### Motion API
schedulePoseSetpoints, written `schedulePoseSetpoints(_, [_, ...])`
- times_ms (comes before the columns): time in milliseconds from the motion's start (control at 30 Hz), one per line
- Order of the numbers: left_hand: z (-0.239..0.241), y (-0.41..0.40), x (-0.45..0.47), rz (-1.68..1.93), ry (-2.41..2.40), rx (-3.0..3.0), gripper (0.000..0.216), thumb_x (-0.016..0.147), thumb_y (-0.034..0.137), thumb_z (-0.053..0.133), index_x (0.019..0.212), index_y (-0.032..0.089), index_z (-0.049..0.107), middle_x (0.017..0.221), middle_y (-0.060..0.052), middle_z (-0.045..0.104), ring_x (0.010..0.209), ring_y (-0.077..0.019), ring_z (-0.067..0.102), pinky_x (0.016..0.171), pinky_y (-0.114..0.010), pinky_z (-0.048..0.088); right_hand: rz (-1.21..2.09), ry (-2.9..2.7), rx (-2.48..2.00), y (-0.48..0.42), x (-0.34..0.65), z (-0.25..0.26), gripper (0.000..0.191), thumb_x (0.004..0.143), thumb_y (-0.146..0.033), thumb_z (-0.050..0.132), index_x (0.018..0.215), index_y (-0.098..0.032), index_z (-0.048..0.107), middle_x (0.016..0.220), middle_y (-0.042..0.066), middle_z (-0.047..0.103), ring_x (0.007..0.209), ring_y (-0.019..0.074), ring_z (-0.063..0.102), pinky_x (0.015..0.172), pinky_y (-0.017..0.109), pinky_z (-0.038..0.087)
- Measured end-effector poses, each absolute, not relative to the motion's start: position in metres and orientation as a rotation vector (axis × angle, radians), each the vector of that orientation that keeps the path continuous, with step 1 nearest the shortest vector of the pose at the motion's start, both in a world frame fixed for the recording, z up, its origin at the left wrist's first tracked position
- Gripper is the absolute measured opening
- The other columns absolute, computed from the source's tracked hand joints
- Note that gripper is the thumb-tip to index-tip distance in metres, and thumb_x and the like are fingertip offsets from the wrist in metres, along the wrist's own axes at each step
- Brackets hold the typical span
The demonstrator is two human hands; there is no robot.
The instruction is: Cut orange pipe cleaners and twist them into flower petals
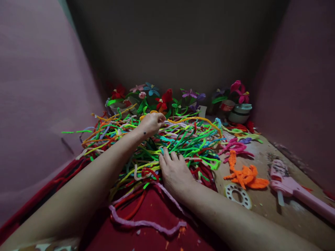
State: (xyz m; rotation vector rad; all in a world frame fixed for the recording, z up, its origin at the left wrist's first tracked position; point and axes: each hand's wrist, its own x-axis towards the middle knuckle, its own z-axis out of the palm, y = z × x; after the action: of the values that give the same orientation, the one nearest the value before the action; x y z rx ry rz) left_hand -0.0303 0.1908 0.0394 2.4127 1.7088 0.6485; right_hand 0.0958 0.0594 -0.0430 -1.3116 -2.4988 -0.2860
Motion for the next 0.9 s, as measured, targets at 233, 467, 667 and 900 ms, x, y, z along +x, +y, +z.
schedulePoseSetpoints(233, [0.047, 0.173, -0.036, 0.674, 1.694, 2.444, 0.026, 0.073, 0.031, 0.054, 0.089, 0.015, 0.068, 0.083, -0.005, 0.068, 0.077, -0.0173, 0.061, 0.07, -0.025, 0.044, -0.277, -2.503, -1.312, 0.059, 0.096, -0.042, 0.045, 0.085, -0.02, 0.036, 0.128, -0.005, 0.043, 0.136, 0.022, 0.039, 0.104, 0.0301, 0.046, 0.083, 0.046, 0.041])
schedulePoseSetpoints(467, [0.083, 0.064, -0.063, 0.568, 1.216, 2.382, 0.027, 0.077, 0.036, 0.057, 0.098, 0.02, 0.064, 0.094, -0.001, 0.068, 0.087, -0.0158, 0.062, 0.076, -0.024, 0.048, -0.212, -2.5, -1.325, 0.058, 0.099, -0.039, 0.045, 0.086, -0.017, 0.032, 0.129, -0.007, 0.041, 0.135, 0.019, 0.041, 0.107, 0.0299, 0.044, 0.084, 0.046, 0.04])
schedulePoseSetpoints(667, [0.03, -0.008, -0.062, 0.09, 1.096, 2.849, 0.068, 0.071, 0.039, 0.065, 0.132, 0.027, 0.037, 0.138, -0.005, 0.041, 0.125, -0.0254, 0.036, 0.105, -0.041, 0.031, -0.169, -2.561, -1.347, 0.06, 0.101, -0.036, 0.045, 0.088, -0.019, 0.032, 0.131, -0.007, 0.038, 0.139, 0.019, 0.035, 0.108, 0.0299, 0.043, 0.083, 0.046, 0.041])
schedulePoseSetpoints(900, [-0.018, -0.014, -0.051, 0.21, 1.144, 3.076, 0.038, 0.086, 0.024, 0.045, 0.123, 0.02, 0.046, 0.113, -0.007, 0.057, 0.113, -0.0223, 0.043, 0.103, -0.044, 0.024, -0.191, -2.543, -1.351, 0.059, 0.103, -0.034, 0.045, 0.088, -0.017, 0.029, 0.131, -0.008, 0.039, 0.138, 0.017, 0.038, 0.106, 0.0283, 0.044, 0.082, 0.044, 0.042])
